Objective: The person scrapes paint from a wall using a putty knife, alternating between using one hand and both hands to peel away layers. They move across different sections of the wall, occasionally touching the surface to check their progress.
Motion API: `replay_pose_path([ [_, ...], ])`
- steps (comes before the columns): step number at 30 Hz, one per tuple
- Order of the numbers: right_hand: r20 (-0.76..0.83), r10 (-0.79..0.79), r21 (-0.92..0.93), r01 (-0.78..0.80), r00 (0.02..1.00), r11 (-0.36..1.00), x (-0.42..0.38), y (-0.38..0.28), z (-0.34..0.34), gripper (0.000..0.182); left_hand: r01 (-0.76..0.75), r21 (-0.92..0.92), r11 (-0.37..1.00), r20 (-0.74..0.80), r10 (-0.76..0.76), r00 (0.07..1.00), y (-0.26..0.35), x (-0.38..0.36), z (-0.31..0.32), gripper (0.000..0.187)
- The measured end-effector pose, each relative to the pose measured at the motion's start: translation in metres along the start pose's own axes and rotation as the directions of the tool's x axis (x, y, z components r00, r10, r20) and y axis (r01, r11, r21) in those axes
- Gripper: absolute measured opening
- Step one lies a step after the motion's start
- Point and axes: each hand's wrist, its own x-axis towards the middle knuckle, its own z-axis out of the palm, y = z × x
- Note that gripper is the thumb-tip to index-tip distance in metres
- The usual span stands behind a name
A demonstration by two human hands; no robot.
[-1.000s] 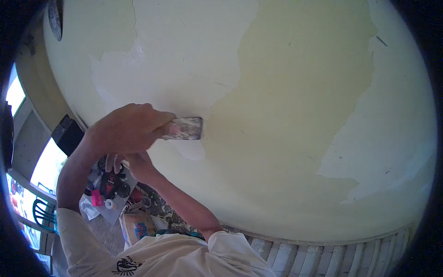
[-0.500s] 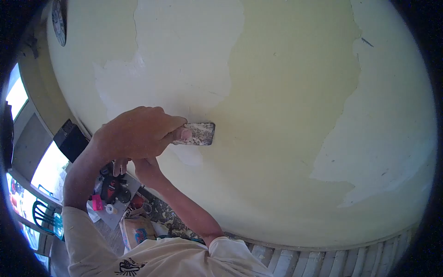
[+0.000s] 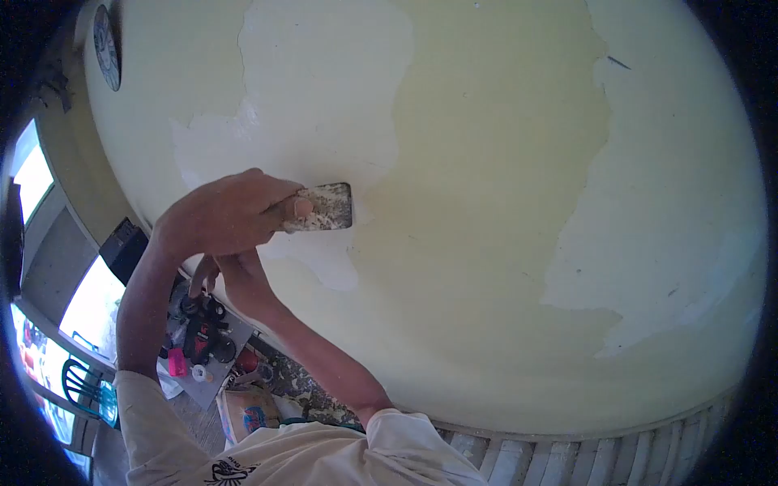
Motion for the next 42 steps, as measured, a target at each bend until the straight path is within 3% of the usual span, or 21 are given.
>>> replay_pose_path([
  [1,-0.023,-0.048,-0.026,0.047,0.999,0.999,0.001,-0.003,-0.001,0.023,-0.002,-0.002,1.0,0.0,0.002,1.0,0.002,0.001,0.003,0.036],
  [3,-0.023,-0.094,-0.058,0.093,0.995,0.994,0.003,-0.009,-0.005,0.022,-0.156,0.088,0.984,-0.171,0.169,0.971,0.012,0.004,0.006,0.034],
  [4,0.003,-0.164,-0.066,0.164,0.986,0.984,-0.001,-0.014,-0.01,0.023,-0.129,0.114,0.985,-0.068,0.137,0.988,0.026,0.005,-0.001,0.034],
  [7,0.027,-0.267,-0.151,0.268,0.963,0.952,-0.003,-0.016,-0.008,0.027,-0.193,0.152,0.969,-0.15,0.216,0.965,0.024,0.005,0.004,0.035],
  [8,0.057,-0.18,-0.104,0.185,0.982,0.977,-0.001,-0.015,-0.002,0.027,-0.203,0.157,0.967,-0.146,0.226,0.963,0.02,0.003,0.001,0.035],
  [10,0.098,0.012,-0.015,-0.011,0.995,1.0,0.004,-0.01,0.004,0.028,-0.055,0.015,0.998,-0.071,0.055,0.996,0.005,-0.004,-0.005,0.035],
  [13,0.081,0.043,-0.025,-0.041,0.996,0.999,0.009,-0.009,0.0,0.03,-0.014,-0.003,1.0,-0.043,0.014,0.999,-0.004,0.001,-0.004,0.033],
  [18,0.08,-0.1,-0.072,0.106,0.992,0.992,0.004,-0.025,-0.003,0.034,-0.064,0.125,0.99,-0.12,0.079,0.99,0.027,0.001,-0.008,0.034],
  [20,0.069,-0.068,-0.068,0.073,0.995,0.995,0.005,-0.017,0.001,0.035,-0.068,0.175,0.982,-0.115,0.089,0.989,0.025,-0.001,-0.01,0.034],
  [22,0.088,0.011,-0.112,-0.001,0.996,0.994,0.012,-0.018,0.005,0.036,-0.05,0.044,0.998,-0.083,0.053,0.995,0.014,-0.004,-0.014,0.035],
  [23,0.061,-0.004,-0.04,0.007,0.998,0.999,0.013,-0.018,0.012,0.036,-0.053,0.053,0.997,-0.081,0.058,0.995,0.013,-0.002,-0.014,0.035],
  [26,0.14,-0.031,-0.08,0.043,0.99,0.996,0.015,-0.008,-0.004,0.035,0.077,0.021,0.997,-0.054,-0.076,0.996,0.015,-0.002,-0.012,0.033],
  [28,0.163,-0.067,-0.096,0.084,0.984,0.992,0.008,-0.015,-0.009,0.032,-0.008,0.162,0.987,-0.194,0.039,0.98,0.022,-0.001,-0.004,0.033],
  [32,0.088,-0.118,-0.038,0.121,0.989,0.992,0.008,-0.012,0.008,0.032,0.05,0.183,0.982,-0.166,-0.019,0.986,0.025,-0.008,-0.011,0.032],
  [35,0.066,-0.037,0.017,0.036,0.997,0.999,0.011,-0.015,0.007,0.029,0.055,0.073,0.996,-0.102,-0.047,0.994,0.015,-0.001,-0.011,0.031],
  [37,0.049,-0.059,-0.072,0.062,0.997,0.995,0.007,-0.019,-0.007,0.028,-0.067,0.094,0.993,-0.164,0.082,0.983,0.023,0.002,-0.007,0.03],
  [39,0.082,-0.132,-0.064,0.137,0.988,0.988,0.005,-0.02,-0.007,0.03,-0.068,0.137,0.988,-0.175,0.092,0.98,0.032,0.002,-0.006,0.03],
  [41,0.023,-0.117,-0.037,0.118,0.993,0.992,0.003,-0.023,0.001,0.036,-0.078,0.19,0.979,-0.177,0.113,0.978,0.029,0.0,-0.008,0.03],
  [42,0.001,-0.054,-0.055,0.054,0.999,0.997,0.004,-0.021,0.008,0.036,-0.073,0.128,0.989,-0.17,0.094,0.981,0.018,-0.003,-0.009,0.033],
])
